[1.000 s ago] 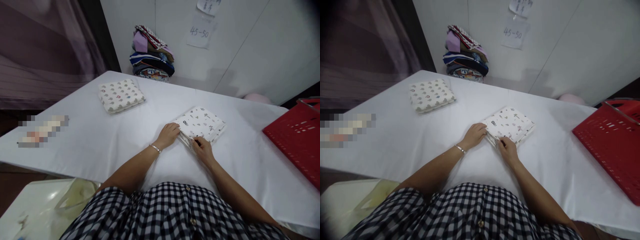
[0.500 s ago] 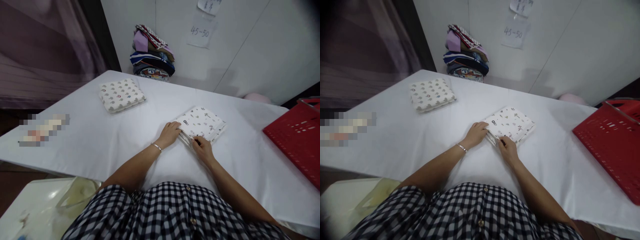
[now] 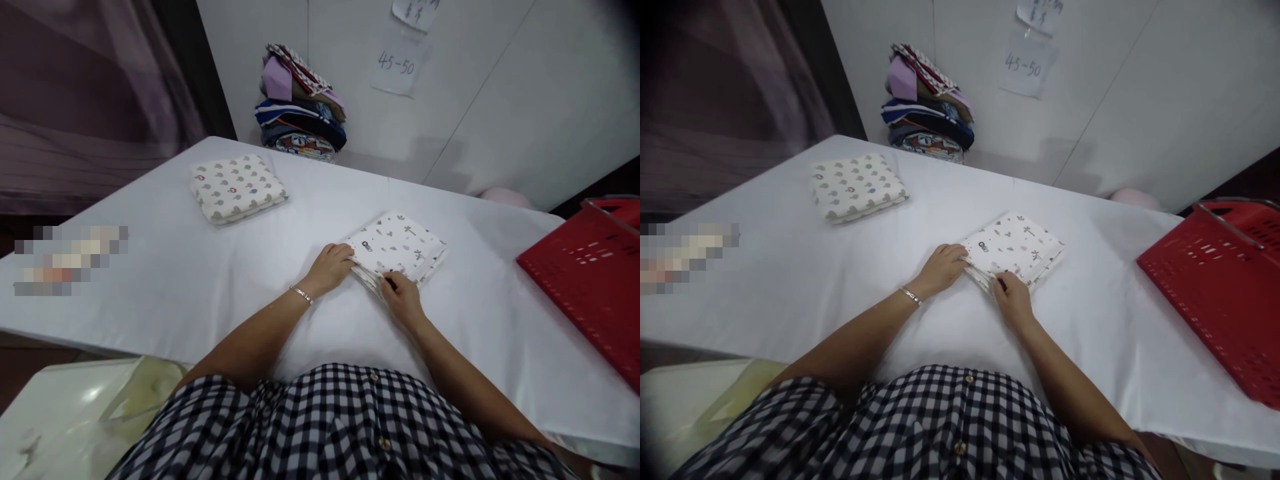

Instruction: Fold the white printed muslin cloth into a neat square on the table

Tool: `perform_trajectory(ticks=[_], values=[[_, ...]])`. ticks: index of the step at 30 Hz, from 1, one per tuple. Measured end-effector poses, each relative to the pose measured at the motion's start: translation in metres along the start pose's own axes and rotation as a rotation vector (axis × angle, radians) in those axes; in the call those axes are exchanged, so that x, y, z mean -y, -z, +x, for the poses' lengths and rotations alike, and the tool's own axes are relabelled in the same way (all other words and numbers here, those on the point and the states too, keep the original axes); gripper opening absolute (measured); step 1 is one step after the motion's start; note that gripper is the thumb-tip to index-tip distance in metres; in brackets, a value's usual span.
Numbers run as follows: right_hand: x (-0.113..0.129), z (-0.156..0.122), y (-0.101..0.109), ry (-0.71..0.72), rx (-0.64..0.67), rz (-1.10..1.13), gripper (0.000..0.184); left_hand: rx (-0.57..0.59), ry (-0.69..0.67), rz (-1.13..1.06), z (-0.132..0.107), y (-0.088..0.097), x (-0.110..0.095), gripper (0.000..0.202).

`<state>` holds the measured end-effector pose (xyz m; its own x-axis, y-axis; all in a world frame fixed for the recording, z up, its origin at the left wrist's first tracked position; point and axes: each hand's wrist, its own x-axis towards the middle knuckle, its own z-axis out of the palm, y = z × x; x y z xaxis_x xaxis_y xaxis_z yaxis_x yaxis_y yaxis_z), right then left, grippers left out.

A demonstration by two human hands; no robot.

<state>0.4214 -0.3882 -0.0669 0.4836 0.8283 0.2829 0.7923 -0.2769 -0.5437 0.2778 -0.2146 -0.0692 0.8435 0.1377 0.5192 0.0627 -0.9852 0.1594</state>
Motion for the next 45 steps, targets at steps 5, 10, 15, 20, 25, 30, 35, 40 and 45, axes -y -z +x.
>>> perform_trajectory(ticks=[5,10,15,20,25,30,35,40,45], values=[[0.008,-0.005,-0.001,0.095,0.055,-0.156,0.023,-0.001,0.033,-0.039,0.0,-0.003,0.001,0.021],[0.014,-0.01,-0.001,0.188,0.084,-0.322,0.023,0.009,0.05,-0.062,0.0,-0.006,0.003,0.021],[0.017,-0.011,-0.001,0.221,0.096,-0.417,0.027,-0.007,0.058,-0.098,0.002,-0.009,0.004,0.02],[0.018,-0.01,-0.001,0.209,0.104,-0.42,0.026,-0.029,0.076,-0.117,0.005,-0.011,0.003,0.016],[0.015,-0.009,-0.002,0.213,0.113,-0.415,0.028,-0.03,0.13,-0.112,0.007,-0.014,0.004,0.012],[0.014,-0.01,-0.002,0.2,0.106,-0.419,0.035,-0.051,0.084,-0.068,0.005,-0.016,0.006,0.024],[0.017,-0.011,0.001,0.212,0.154,-0.444,0.04,-0.034,0.13,-0.025,0.004,-0.014,0.011,0.03],[0.018,-0.011,0.003,0.238,0.171,-0.47,0.041,0.005,0.125,-0.028,0.005,-0.011,0.015,0.026],[0.015,-0.014,0.003,0.292,0.153,-0.441,0.046,-0.01,0.151,-0.076,0.005,-0.011,0.017,0.023]])
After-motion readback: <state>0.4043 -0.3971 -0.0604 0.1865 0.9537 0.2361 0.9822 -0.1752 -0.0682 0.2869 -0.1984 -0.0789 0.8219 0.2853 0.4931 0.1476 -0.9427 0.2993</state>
